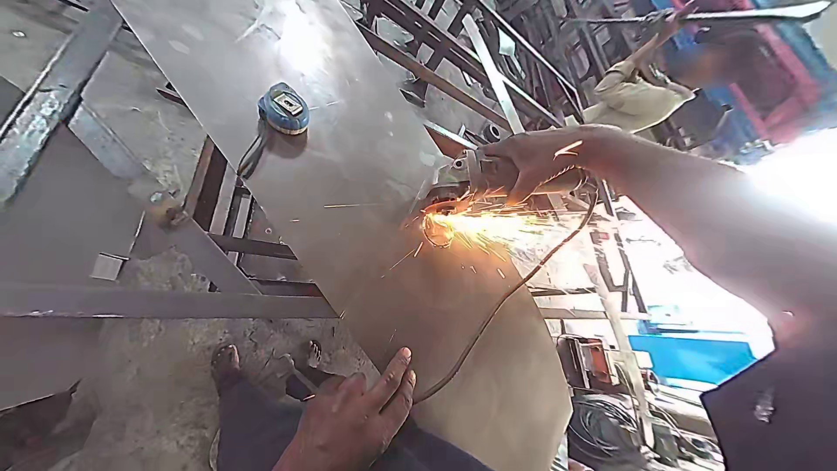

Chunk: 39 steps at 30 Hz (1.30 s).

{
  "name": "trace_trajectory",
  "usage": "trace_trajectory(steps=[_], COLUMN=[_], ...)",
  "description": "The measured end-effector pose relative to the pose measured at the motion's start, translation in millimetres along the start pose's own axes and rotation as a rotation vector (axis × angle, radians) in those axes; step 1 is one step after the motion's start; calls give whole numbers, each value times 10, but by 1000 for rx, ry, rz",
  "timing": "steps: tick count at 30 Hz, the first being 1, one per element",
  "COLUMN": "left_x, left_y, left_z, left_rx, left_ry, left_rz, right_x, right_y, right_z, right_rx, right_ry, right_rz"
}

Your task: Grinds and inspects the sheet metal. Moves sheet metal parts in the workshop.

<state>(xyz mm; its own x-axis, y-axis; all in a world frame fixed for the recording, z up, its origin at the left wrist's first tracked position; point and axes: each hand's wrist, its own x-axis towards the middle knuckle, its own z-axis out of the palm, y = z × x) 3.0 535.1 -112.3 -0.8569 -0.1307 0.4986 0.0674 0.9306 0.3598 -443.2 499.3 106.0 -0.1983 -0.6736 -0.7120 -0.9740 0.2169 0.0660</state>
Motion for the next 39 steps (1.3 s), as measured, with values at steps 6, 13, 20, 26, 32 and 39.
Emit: trace_trajectory(steps=[6,13,20,26,32,39], left_x=[7,14,26,36,25,8], left_y=[-3,1,-26,-23,-13,-20], left_z=[4,9,-11,-11,-8,12], left_rx=[0,12,-15,-32,-41,-60], left_ry=[4,1,-2,29,36,56], left_rz=[4,18,62,56,42,47], right_x=[39,-151,-628,-765,-789,-816], right_y=[21,-17,-27,-140,-279,-309], right_z=[-41,54,412,485,393,378], right_rx=[-24,83,177,104,-86,-269], right_ry=[-3,38,94,68,88,184], right_rz=[5,18,29,106,165,114])
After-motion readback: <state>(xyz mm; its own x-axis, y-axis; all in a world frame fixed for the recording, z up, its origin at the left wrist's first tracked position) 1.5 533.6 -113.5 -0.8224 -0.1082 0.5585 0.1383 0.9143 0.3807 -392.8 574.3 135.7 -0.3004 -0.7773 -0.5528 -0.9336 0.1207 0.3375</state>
